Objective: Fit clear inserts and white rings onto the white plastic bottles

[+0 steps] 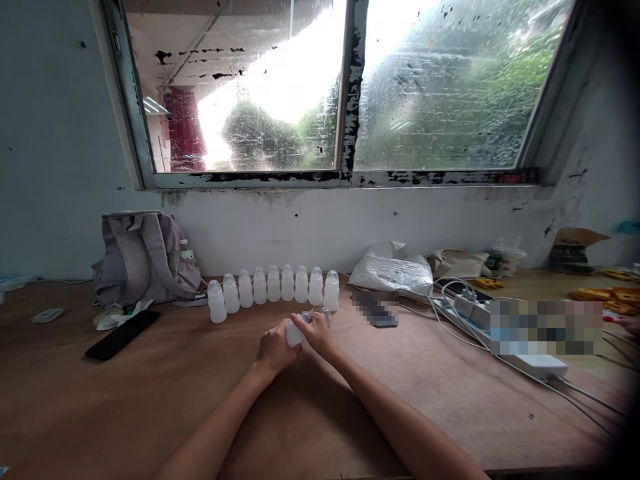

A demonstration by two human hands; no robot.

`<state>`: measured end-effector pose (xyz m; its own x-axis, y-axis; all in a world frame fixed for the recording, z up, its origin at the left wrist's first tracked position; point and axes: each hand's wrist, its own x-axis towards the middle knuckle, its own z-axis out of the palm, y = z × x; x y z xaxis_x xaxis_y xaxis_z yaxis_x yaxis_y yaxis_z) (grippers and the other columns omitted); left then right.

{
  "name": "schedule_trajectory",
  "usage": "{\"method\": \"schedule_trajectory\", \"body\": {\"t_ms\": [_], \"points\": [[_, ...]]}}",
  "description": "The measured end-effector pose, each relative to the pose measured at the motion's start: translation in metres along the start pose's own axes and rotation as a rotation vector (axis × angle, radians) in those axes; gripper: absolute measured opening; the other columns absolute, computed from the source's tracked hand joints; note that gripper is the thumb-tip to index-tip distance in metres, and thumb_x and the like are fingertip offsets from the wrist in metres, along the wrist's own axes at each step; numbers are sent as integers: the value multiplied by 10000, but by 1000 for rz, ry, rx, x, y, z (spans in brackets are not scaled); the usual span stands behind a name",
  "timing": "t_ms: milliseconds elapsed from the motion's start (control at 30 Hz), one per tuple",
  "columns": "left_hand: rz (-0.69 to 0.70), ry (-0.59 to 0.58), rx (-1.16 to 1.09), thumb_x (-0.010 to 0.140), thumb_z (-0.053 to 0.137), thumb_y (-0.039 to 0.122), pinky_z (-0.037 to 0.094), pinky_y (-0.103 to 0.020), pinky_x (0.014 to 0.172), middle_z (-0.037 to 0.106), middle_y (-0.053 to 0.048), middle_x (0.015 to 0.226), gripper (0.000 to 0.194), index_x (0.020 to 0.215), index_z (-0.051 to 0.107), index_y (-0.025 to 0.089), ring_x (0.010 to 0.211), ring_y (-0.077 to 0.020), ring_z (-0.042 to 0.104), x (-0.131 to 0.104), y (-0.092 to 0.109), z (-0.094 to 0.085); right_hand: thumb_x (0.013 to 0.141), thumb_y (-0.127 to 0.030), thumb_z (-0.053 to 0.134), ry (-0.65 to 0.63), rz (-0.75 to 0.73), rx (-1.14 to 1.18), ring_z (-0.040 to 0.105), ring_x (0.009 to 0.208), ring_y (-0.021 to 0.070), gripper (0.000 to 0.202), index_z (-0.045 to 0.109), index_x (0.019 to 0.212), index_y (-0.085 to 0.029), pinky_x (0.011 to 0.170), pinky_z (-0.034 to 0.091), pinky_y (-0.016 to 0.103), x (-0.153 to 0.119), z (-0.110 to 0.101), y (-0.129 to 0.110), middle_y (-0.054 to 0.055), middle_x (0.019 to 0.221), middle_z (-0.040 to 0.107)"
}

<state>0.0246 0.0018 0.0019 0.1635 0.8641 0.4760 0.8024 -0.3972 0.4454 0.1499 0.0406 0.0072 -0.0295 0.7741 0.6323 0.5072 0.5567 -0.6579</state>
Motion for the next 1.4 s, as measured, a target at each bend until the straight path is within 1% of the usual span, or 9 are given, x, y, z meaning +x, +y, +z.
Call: {"method": "schedule_trajectory", "body": {"t_ms": [167,267,367,567,800,967,1067,1200,1400], "points": [[-37,-144,-451,558,611,179,408,-236,551,608,-3,701,269,824,565,168,628,-162,561,3,-2,-2,737,-451,495,-135,-73,135,244,439,68,460,262,444,-184,419,182,231,3,-5,1,-43,453,259],[-91,-305,-843,561,599,167,400,-234,461,548,19,587,189,733,524,142,489,-131,521,4,-3,0,757,-451,472,-235,-108,196,262,457,69,443,280,467,-179,426,197,222,5,-9,2,-41,479,280],[-144,-359,-1059,561,599,160,382,-227,396,519,30,540,188,717,497,137,413,-120,499,3,-2,1,772,-462,450,-272,-114,211,280,471,72,423,310,494,-175,436,216,214,8,-10,2,-41,494,300],[-232,-300,-1142,570,607,168,370,-223,373,526,19,515,181,713,505,124,394,-123,498,3,-2,-7,772,-497,436,-271,-128,176,309,471,78,405,398,534,-172,446,242,211,11,-7,11,-41,496,356],[-198,-259,-1243,596,611,194,388,-228,426,539,15,537,254,823,520,123,430,-114,511,5,1,-21,746,-506,483,-178,15,57,347,436,90,376,517,577,-172,431,244,214,12,-10,35,-39,450,413],[-251,-276,-1138,545,650,203,383,-231,406,520,26,528,247,732,509,124,414,-112,493,6,-2,-11,830,-471,353,3,20,172,371,463,99,376,520,669,-176,453,277,210,10,-10,15,-36,482,425],[-245,-261,-1076,528,651,194,374,-225,406,504,34,531,231,683,493,128,411,-101,479,8,-6,-6,826,-459,378,73,-1,216,389,499,98,318,494,726,-181,475,299,205,8,-10,-2,-33,553,451],[-223,-290,-1031,537,638,180,384,-230,432,512,31,558,220,691,489,132,430,-104,491,8,-8,-5,804,-464,421,98,13,218,407,520,100,312,458,675,-183,501,319,212,7,-8,-13,-31,573,457],[-219,-312,-986,536,633,175,382,-231,431,504,31,547,213,685,487,134,429,-108,491,8,-6,-8,790,-439,438,107,35,231,407,534,106,300,464,648,-175,498,321,217,8,-4,-12,-15,573,463]]}}
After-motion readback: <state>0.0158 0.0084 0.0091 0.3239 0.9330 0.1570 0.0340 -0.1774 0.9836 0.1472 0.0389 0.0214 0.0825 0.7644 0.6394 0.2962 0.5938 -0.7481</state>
